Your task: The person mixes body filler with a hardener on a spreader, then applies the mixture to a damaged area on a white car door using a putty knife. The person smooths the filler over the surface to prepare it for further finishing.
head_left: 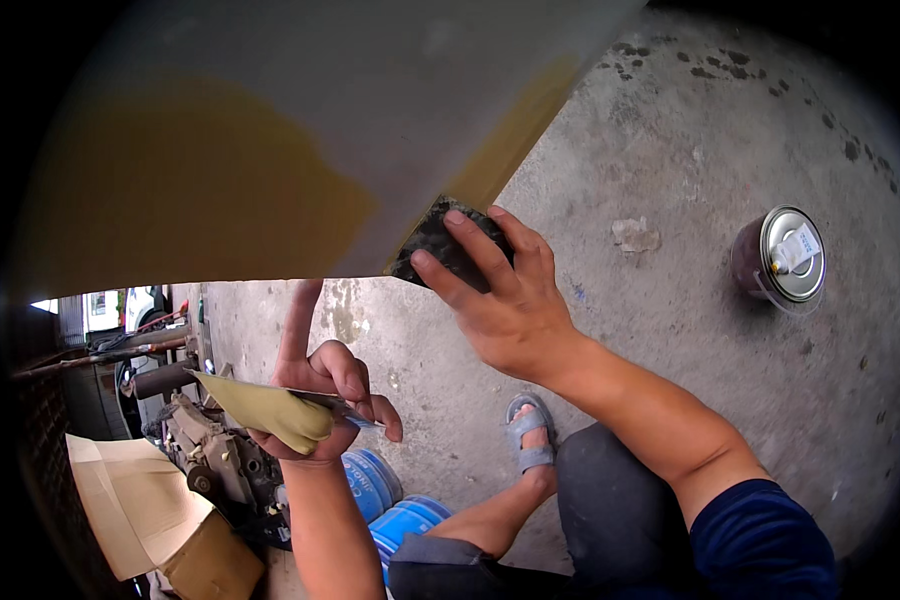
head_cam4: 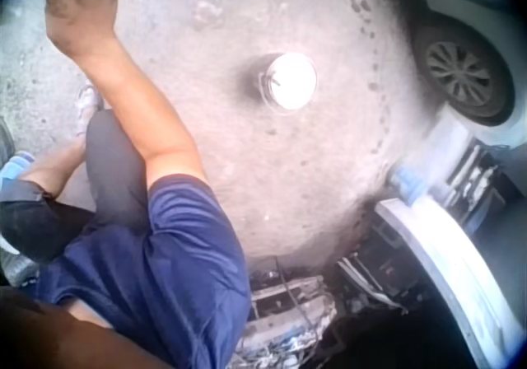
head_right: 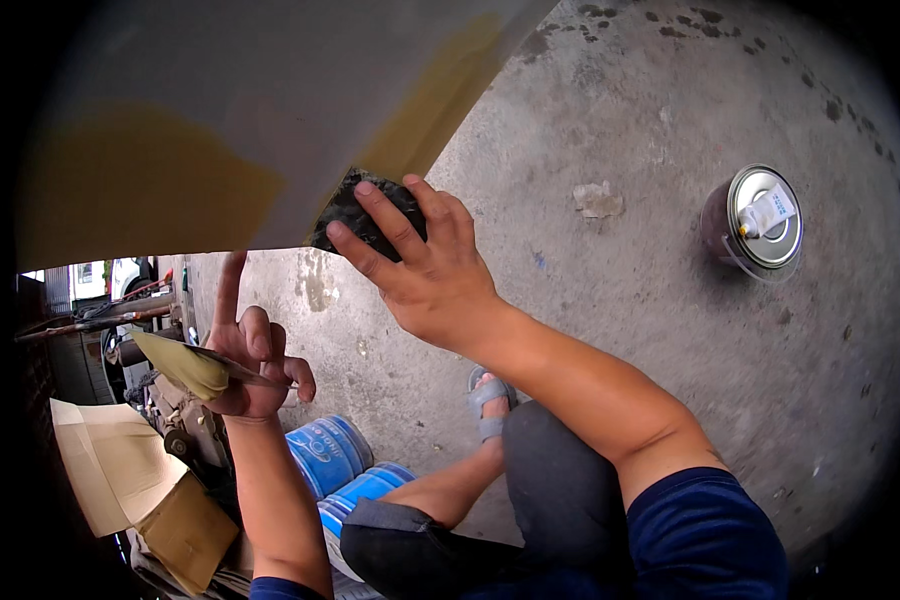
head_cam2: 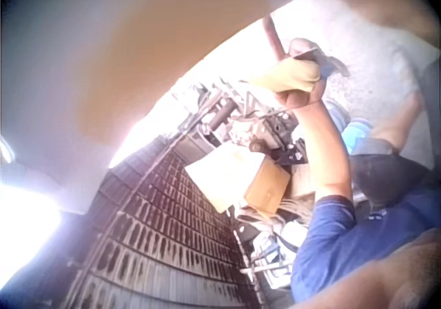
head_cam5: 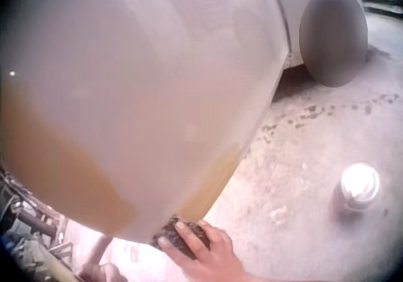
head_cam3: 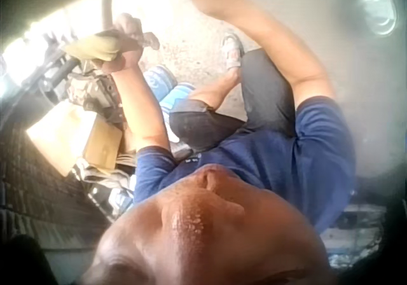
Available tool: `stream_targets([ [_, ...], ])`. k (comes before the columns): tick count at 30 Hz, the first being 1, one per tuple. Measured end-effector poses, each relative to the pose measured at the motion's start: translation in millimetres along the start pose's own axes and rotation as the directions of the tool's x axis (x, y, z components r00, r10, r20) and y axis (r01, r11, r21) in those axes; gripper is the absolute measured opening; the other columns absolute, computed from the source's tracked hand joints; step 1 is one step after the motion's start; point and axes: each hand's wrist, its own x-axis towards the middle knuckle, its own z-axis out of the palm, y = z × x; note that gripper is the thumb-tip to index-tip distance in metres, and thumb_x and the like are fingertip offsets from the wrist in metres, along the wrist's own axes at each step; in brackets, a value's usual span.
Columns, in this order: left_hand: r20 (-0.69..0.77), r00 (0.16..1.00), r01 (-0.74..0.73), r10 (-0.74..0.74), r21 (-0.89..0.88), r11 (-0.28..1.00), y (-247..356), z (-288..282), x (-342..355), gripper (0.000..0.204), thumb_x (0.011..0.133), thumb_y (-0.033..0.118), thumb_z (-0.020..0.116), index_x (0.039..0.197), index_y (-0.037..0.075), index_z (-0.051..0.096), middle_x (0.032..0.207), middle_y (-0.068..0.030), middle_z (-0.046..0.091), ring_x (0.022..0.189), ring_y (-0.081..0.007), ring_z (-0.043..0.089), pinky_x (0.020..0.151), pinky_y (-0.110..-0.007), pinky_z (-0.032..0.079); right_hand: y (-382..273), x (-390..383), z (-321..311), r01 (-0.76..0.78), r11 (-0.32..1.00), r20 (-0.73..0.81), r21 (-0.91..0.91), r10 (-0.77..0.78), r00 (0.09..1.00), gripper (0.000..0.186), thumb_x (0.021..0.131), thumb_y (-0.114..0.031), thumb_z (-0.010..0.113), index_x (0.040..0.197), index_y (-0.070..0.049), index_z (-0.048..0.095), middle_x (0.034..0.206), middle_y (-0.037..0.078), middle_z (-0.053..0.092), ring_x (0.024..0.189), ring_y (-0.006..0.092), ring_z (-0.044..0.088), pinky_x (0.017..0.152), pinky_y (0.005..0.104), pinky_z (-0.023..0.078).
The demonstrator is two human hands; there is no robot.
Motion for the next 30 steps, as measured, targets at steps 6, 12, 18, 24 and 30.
stream_targets([
  [6, 0.032, 0.999, -0.001, 0.001, -0.011, 1.000, 3.9, -6.4, 12.6, 0.098, 0.090, 0.042, 0.059, 0.151, 0.012, -0.011, 0.101, -0.0290, 0.059, 0.091, -0.0387, 0.064, 0.068, -0.065, 0.050, -1.6, -10.5, -7.9, -0.013, 0.999, 0.084, -0.039, 0.016, 0.996, 0.066, 0.074, -0.009, 0.063, 0.136, -0.025, 0.048, 0.150, 0.009, 0.031, 0.125, 0.0383, 0.036, 0.092, 0.0497, 0.034],
  [12, 0.010, 1.000, 0.009, -0.008, -0.010, 1.000, -1.0, -3.2, 21.2, 0.086, 0.094, 0.037, 0.052, 0.151, 0.011, -0.008, 0.099, -0.0286, 0.059, 0.087, -0.0387, 0.063, 0.067, -0.067, 0.049, -10.3, 0.9, -10.2, -0.001, 0.999, 0.024, -0.040, 0.002, 1.000, 0.064, 0.076, -0.011, 0.062, 0.137, -0.024, 0.048, 0.150, 0.009, 0.031, 0.124, 0.0397, 0.036, 0.091, 0.0497, 0.034],
  [18, -0.007, 1.000, 0.018, -0.018, -0.039, 0.999, 1.3, -2.2, 20.8, 0.091, 0.092, 0.040, 0.056, 0.151, 0.009, -0.006, 0.096, -0.0259, 0.061, 0.084, -0.0373, 0.063, 0.066, -0.068, 0.049, -14.3, -6.8, -5.6, -0.007, 0.997, 0.111, -0.071, 0.015, 0.994, 0.059, 0.077, -0.013, 0.061, 0.135, -0.021, 0.051, 0.149, 0.011, 0.033, 0.123, 0.0400, 0.037, 0.090, 0.0496, 0.034],
  [24, -0.024, 1.000, -0.003, 0.003, -0.022, 1.000, -1.6, 0.2, 17.7, 0.100, 0.087, 0.045, 0.062, 0.151, 0.008, -0.006, 0.095, -0.0253, 0.061, 0.083, -0.0354, 0.061, 0.067, -0.068, 0.049, -18.3, 1.8, -16.3, -0.043, 0.998, 0.012, -0.041, 0.043, 0.999, 0.063, 0.068, -0.008, 0.065, 0.128, -0.026, 0.056, 0.146, 0.008, 0.035, 0.123, 0.0381, 0.036, 0.088, 0.0506, 0.037],
  [30, -0.001, 1.000, 0.003, -0.003, -0.024, 1.000, -0.9, 1.6, 21.1, 0.101, 0.087, 0.043, 0.063, 0.151, 0.008, -0.007, 0.095, -0.0242, 0.061, 0.083, -0.0328, 0.061, 0.067, -0.067, 0.050, -21.5, 2.4, -2.9, -0.025, 0.999, 0.043, -0.026, 0.026, 0.999, 0.064, 0.069, -0.008, 0.065, 0.130, -0.025, 0.055, 0.146, 0.008, 0.034, 0.124, 0.0392, 0.036, 0.090, 0.0518, 0.036],
])
